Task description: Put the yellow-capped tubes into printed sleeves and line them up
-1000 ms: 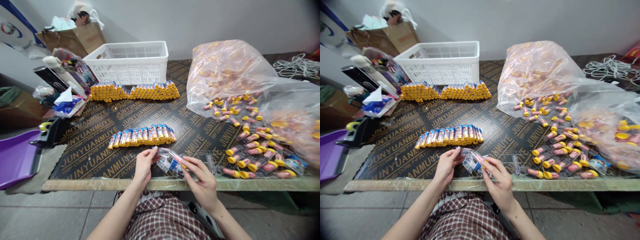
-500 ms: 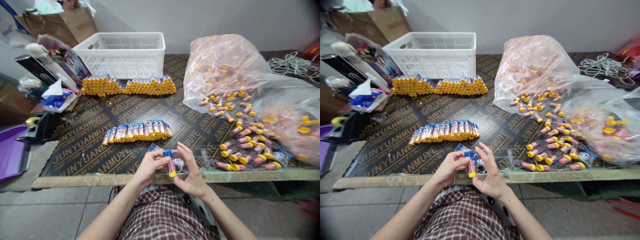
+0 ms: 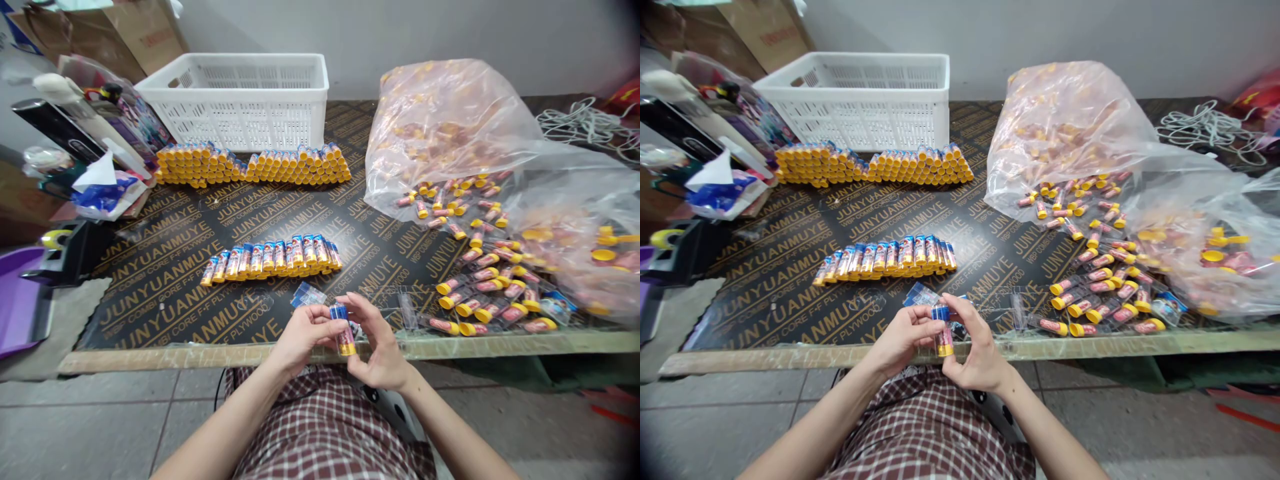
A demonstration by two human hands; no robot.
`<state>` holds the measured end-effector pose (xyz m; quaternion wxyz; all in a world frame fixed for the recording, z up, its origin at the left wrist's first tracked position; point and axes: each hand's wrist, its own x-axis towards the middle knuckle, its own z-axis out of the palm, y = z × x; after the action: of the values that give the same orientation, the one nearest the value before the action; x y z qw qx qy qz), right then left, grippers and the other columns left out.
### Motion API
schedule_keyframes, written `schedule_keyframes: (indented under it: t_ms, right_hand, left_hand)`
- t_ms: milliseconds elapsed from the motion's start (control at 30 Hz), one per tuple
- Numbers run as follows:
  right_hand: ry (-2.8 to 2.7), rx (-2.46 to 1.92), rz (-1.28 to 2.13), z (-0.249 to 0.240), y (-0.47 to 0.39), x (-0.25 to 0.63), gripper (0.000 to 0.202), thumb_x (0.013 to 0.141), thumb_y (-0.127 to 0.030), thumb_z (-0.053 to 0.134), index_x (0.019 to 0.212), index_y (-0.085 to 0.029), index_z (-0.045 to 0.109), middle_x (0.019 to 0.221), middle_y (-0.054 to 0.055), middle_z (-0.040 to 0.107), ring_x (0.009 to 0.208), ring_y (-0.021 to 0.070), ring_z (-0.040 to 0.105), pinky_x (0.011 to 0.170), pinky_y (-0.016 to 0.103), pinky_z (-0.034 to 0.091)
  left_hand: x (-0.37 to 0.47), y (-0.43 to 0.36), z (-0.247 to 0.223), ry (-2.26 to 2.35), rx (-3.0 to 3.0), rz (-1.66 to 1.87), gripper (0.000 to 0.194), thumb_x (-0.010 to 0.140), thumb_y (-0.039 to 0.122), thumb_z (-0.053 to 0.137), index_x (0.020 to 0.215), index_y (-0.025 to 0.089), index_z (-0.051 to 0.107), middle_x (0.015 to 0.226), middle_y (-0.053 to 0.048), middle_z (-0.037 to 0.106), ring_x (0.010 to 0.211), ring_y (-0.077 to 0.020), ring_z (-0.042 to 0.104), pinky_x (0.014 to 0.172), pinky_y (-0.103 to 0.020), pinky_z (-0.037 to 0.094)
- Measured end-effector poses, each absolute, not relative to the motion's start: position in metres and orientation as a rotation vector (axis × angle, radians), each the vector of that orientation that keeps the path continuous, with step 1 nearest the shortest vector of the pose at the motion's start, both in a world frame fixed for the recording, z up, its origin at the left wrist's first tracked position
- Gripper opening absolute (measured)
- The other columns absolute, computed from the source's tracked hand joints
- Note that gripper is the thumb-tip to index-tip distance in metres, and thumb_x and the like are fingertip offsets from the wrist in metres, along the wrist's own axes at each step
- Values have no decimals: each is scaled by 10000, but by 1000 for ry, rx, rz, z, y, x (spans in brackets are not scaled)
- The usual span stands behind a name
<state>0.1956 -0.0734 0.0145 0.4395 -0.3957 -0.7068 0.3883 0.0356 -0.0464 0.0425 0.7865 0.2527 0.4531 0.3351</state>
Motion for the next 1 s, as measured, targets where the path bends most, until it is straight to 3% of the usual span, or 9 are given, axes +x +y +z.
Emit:
schedule_keyframes:
  t_ms: [567,667,767,833,900,1000]
  right_hand:
    - [-1715,-941,942,17,-70,185,897,612,-74,513,1427,-259,188,1374,108,435,1222,255,491,994,416,455]
    - [-1748,-941,946,24,-63,191,872,692,-132,563,1440,-278,141,1437,113,353,1233,251,478,1004,425,442]
    - [-1829,-1148,760,28,-42,227,882,722,-286,671,1444,-273,164,1475,125,269,1223,268,474,1018,463,411]
    - [-1803,-1465,409,26,-24,268,741,746,-392,664,1390,-241,330,1361,141,415,1184,303,482,987,526,395]
    - [-1761,-1801,36,18,-11,313,527,788,-479,596,1223,-187,539,1075,162,578,1073,358,517,883,606,395]
    - [-1734,-2154,-293,3,-5,365,441,781,-565,568,1006,-194,648,806,136,576,967,393,509,791,655,349]
  left_hand:
    - [38,-44,48,1038,573,754,333,513,308,839,715,113,660,620,-22,658,528,-91,581,552,-201,456]
    - [32,-36,51,1053,642,776,331,523,329,827,696,113,645,624,-32,665,534,-107,592,557,-218,466]
    - [12,-10,59,1212,828,943,366,527,357,815,731,122,622,585,-14,649,500,-108,573,528,-221,453]
    - [-6,15,64,1392,1024,1091,428,523,377,812,815,141,606,533,24,613,463,-106,542,489,-214,421]
    - [-22,41,67,1578,1257,1125,457,538,402,800,869,156,603,510,40,589,466,-119,539,488,-218,402]
    - [-32,70,65,1804,1575,988,396,567,435,777,823,168,635,518,21,582,520,-150,561,533,-239,390]
